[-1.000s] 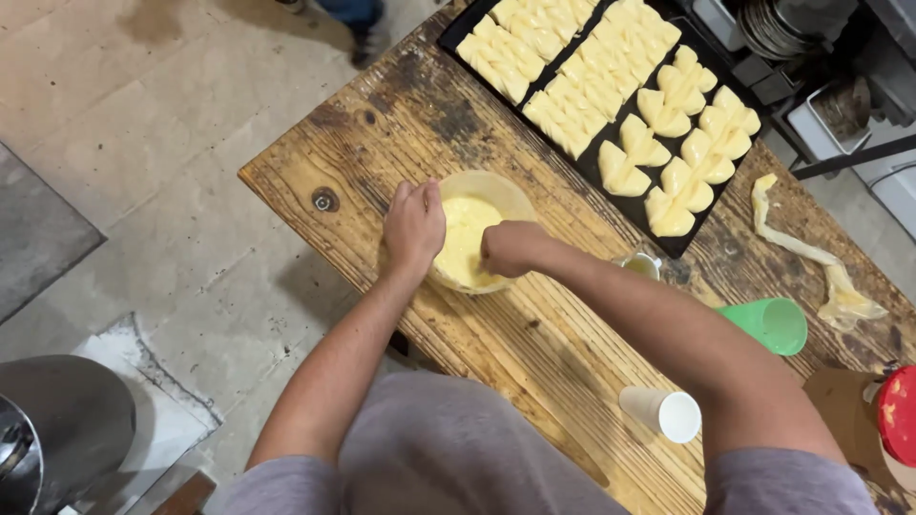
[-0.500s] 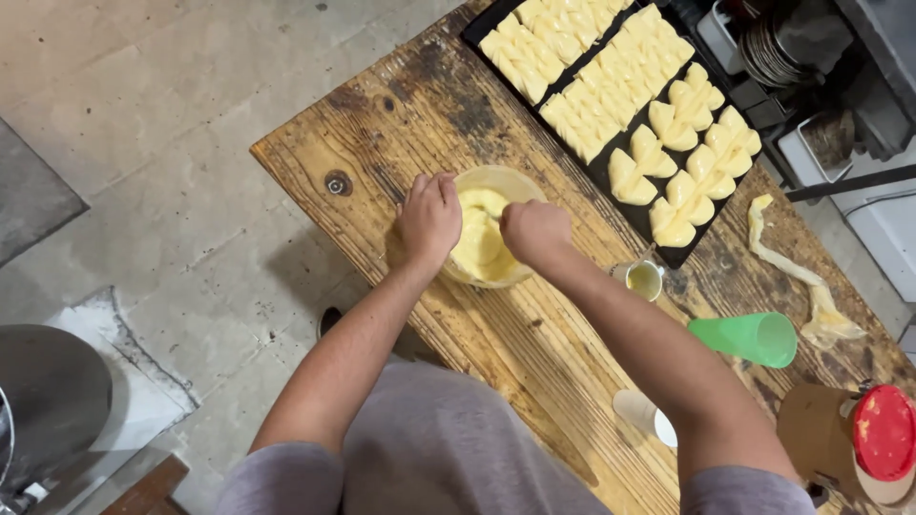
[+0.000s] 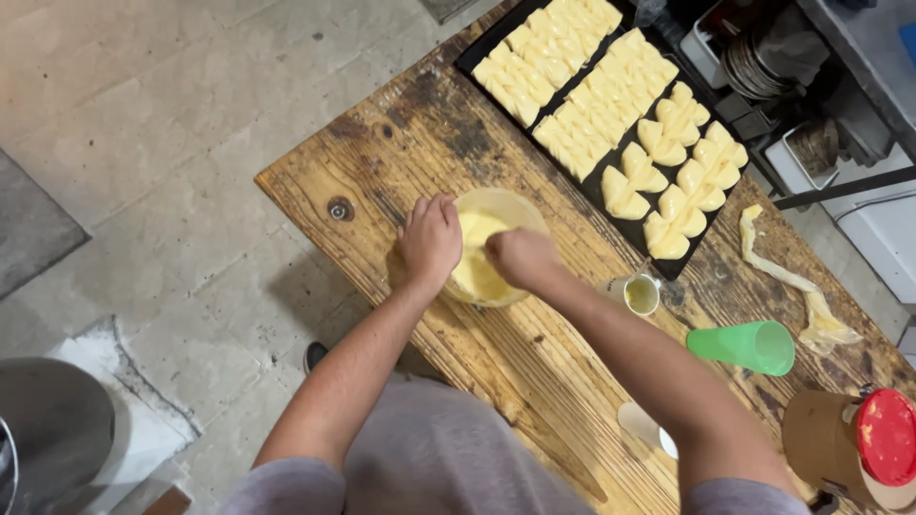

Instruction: Whisking a yellow liquid in a bowl on a wooden workbench in a bakery

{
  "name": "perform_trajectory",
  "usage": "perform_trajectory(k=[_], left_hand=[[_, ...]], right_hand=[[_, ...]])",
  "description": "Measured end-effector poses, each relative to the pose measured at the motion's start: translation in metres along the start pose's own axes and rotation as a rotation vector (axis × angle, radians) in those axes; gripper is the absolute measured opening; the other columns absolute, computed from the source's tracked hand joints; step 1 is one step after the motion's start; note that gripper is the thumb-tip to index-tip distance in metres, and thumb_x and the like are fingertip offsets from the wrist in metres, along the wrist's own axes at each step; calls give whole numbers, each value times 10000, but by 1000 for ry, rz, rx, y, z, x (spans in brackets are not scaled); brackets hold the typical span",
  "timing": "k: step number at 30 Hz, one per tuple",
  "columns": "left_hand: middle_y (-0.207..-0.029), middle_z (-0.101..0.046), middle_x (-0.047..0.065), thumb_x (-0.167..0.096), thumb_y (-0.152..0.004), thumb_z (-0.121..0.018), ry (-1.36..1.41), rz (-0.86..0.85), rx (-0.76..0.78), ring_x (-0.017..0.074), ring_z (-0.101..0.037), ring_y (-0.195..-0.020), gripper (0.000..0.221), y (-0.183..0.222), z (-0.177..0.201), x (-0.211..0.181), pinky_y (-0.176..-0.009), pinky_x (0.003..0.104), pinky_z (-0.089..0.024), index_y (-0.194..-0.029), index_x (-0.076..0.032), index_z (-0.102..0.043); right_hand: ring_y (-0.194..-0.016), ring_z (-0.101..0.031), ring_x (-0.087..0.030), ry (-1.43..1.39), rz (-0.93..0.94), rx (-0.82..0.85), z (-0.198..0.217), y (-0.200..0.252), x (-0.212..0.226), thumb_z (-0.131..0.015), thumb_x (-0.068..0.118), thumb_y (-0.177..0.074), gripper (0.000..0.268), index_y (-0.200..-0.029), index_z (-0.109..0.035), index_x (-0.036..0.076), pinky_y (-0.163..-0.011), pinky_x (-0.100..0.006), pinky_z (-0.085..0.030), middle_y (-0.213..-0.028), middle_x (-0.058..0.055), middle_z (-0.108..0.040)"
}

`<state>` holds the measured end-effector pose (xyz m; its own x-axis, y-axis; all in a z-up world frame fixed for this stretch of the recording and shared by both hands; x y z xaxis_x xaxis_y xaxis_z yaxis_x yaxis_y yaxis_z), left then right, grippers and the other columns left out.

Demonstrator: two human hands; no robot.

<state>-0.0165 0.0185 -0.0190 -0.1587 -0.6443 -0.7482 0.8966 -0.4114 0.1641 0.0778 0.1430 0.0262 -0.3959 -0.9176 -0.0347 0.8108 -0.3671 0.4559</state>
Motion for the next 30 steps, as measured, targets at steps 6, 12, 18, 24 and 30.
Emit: perform_trajectory(k=[6,12,18,24,30], left_hand=[[-1154,-620,10,-408,-1069,-325,-31,14,-20,282,-618,-1172,375,1,4,-1,-1006,534,-490,-1183,-285,-660],[-1087,-619,12,-398,-1067,-353,-52,-21,-77,278,-634,-1127,342,-2,0,1,-957,515,-507,-1141,-279,-665],[-1053,-663,62,-368,-1058,-383,-89,-42,-107,327,-668,-1084,346,-4,-5,2,-910,543,-529,-1114,-235,-697],[-1049,-667,36,-401,-1041,-399,-89,-12,-70,318,-673,-1085,340,-8,-7,2,-919,560,-508,-1111,-237,-689],[-1301,-628,91,-406,-1045,-320,99,75,74,340,-571,-1176,461,4,23,-20,-1042,553,-329,-1196,-205,-706]], right_hand=[[-920,-778,-336,93,-33,77,8,-4,-17,-563,364,-927,272,-940,-814,259,-812,-498,-621,-882,-112,-785],[-957,-765,-395,-35,-2,115,-13,-6,-11,-628,435,-894,281,-967,-821,244,-828,-517,-613,-928,-175,-784],[-1013,-746,-430,-32,62,40,14,0,10,-512,369,-981,353,-1067,-801,184,-836,-551,-600,-989,-224,-772],[-865,-786,-260,292,181,-166,-3,-13,-19,-494,273,-963,263,-917,-751,240,-741,-418,-629,-842,-38,-767],[-979,-740,-304,261,-25,178,-14,-16,-20,-534,468,-942,365,-1045,-780,219,-780,-455,-574,-1047,-38,-769]])
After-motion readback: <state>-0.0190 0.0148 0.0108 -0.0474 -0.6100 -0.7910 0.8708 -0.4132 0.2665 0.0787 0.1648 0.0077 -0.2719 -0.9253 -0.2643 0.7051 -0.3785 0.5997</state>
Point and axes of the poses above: each hand's wrist, its own y-axis away from the middle knuckle, its own z-axis out of the back of the hand, x = y × z, the point moved 3 cm from there along -y, towards the middle knuckle
